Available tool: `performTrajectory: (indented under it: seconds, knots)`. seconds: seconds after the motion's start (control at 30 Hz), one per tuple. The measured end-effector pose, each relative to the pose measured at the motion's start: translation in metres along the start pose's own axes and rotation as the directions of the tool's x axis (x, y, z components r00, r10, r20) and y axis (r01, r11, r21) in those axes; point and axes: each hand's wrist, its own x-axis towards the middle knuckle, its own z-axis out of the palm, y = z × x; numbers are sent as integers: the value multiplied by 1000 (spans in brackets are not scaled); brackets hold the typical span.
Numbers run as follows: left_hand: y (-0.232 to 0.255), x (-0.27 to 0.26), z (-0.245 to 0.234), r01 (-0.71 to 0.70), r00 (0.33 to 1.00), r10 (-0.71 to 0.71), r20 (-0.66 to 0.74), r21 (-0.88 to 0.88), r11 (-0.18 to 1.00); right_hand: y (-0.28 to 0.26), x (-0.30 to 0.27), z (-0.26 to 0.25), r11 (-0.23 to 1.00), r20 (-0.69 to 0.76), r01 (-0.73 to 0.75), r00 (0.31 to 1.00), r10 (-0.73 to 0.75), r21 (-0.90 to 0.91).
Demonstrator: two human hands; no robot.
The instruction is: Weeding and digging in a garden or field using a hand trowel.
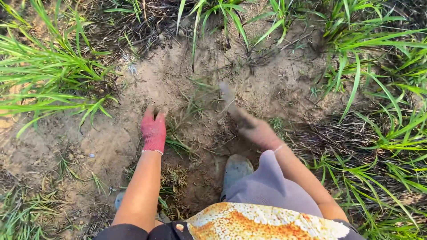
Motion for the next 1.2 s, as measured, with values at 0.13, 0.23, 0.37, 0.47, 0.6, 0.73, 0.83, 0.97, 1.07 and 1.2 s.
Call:
performTrajectory:
  seconds: [0.13,0.23,0.37,0.47,0.6,0.73,0.83,0.97,1.07,1.2]
  knots:
    - [4,1,-11,-50,998,45,-52,-89,995,-20,4,-6,979,-114,-179,979,168,-96]
    - [34,-9,-15,-29,998,29,-61,9,1000,-58,-1,8,861,138,-242,933,333,-447]
    - [34,-16,-10,78,996,-74,-46,96,992,-80,4,6,868,166,-326,898,408,-374]
    - [9,-12,-7,75,996,-73,-41,30,997,-68,18,-13,882,-168,-469,867,469,40]
    - [-6,-3,4,-6,999,-1,-38,-170,985,20,43,-24,963,-20,-143,990,142,-230]
    - [27,-17,-2,74,997,-74,8,2,997,-24,38,-27,857,91,-301,925,369,-418]
    - [19,-8,4,79,997,-78,19,-44,996,-26,58,-43,978,-322,-98,934,155,187]
    - [12,-12,4,75,997,-75,24,-8,997,-42,47,-51,849,-80,-528,846,528,21]
    - [19,-4,10,95,995,-96,24,29,995,-23,50,-75,959,-107,-270,959,261,-84]
    - [23,-9,12,122,992,-122,39,15,992,-5,68,-97,974,-463,-96,867,183,204]
